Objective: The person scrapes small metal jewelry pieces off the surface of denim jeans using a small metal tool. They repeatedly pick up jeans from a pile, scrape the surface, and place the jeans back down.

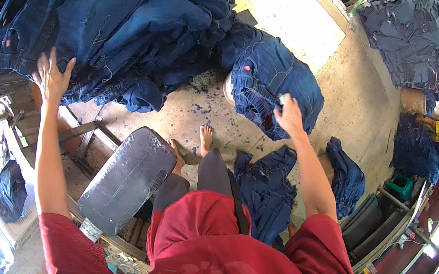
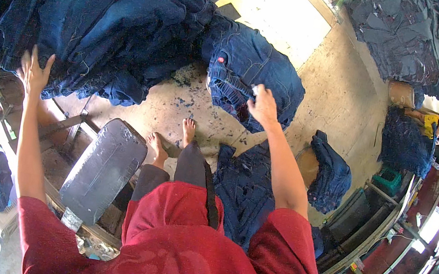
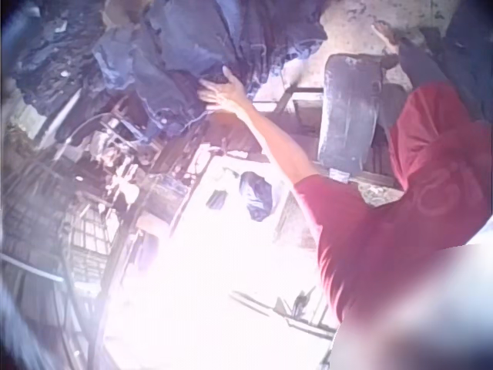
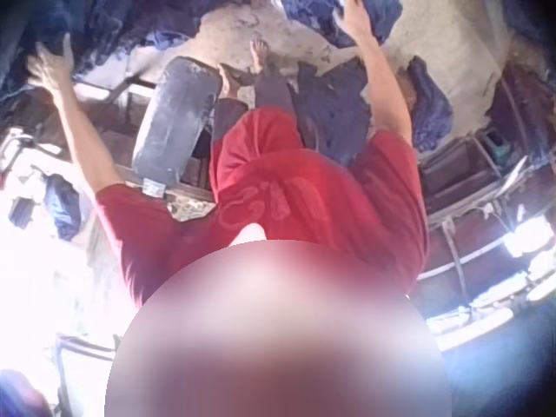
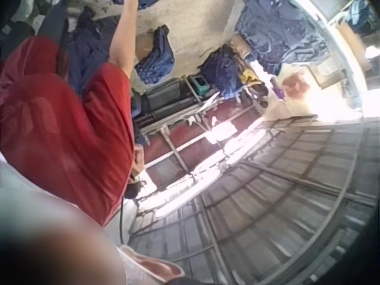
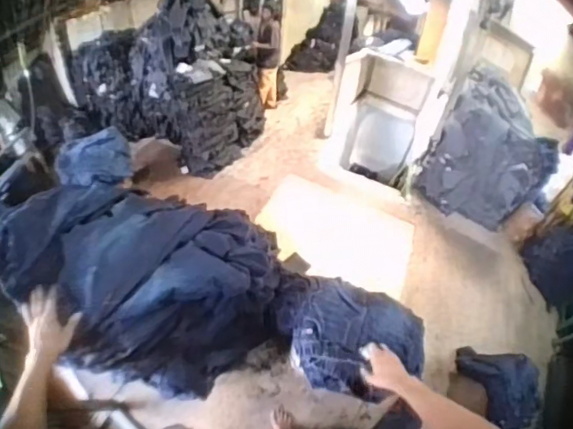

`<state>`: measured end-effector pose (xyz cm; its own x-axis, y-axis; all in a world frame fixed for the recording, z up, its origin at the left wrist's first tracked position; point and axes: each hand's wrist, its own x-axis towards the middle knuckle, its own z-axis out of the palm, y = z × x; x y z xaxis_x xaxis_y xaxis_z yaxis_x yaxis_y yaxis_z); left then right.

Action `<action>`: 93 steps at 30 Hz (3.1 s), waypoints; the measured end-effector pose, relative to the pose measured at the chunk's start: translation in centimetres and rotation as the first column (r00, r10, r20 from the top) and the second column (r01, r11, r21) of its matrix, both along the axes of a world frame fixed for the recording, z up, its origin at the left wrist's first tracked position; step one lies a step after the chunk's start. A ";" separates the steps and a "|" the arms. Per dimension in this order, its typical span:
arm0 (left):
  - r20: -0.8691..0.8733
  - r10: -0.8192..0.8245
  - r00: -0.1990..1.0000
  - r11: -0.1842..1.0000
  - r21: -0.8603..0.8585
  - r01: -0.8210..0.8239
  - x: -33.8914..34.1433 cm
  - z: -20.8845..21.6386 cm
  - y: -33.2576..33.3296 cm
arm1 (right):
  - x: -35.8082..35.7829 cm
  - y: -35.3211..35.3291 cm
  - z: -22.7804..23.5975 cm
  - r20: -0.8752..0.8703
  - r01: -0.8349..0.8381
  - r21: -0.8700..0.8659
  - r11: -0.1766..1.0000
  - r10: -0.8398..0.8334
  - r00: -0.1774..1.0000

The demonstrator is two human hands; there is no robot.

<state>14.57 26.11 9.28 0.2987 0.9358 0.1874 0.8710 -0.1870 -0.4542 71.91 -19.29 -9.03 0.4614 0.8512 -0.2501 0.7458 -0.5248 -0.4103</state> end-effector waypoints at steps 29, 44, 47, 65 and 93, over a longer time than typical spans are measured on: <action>0.246 0.353 -0.903 0.547 -0.837 -0.014 -17.5 -1.4 -40.6 | -37.3 -1.7 15.0 -0.767 0.095 0.317 0.944 0.196 0.611; 0.864 0.385 0.324 0.755 -0.093 -0.649 -20.7 1.5 -39.0 | -25.7 10.0 3.7 -0.788 0.693 -0.599 0.401 -0.447 -0.423; 0.830 0.071 0.553 0.992 0.001 -0.129 -10.7 2.1 -37.9 | -22.5 12.9 6.5 -0.945 0.879 -0.315 0.358 -0.206 -0.255; 0.519 -0.235 0.822 0.777 -0.407 0.479 9.6 -3.5 -41.1 | -38.7 11.9 34.9 -0.436 0.303 0.801 0.516 0.156 0.886; 0.717 0.180 0.674 0.899 -0.398 0.184 -13.7 -2.7 -41.0 | -25.3 11.0 34.6 0.240 -0.112 0.334 0.936 0.030 0.970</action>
<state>0.91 -14.87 6.61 0.2391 0.9696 -0.0515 0.8777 -0.1931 0.4386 46.66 -8.29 25.57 0.4064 0.8983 0.1671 0.8702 -0.3247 -0.3707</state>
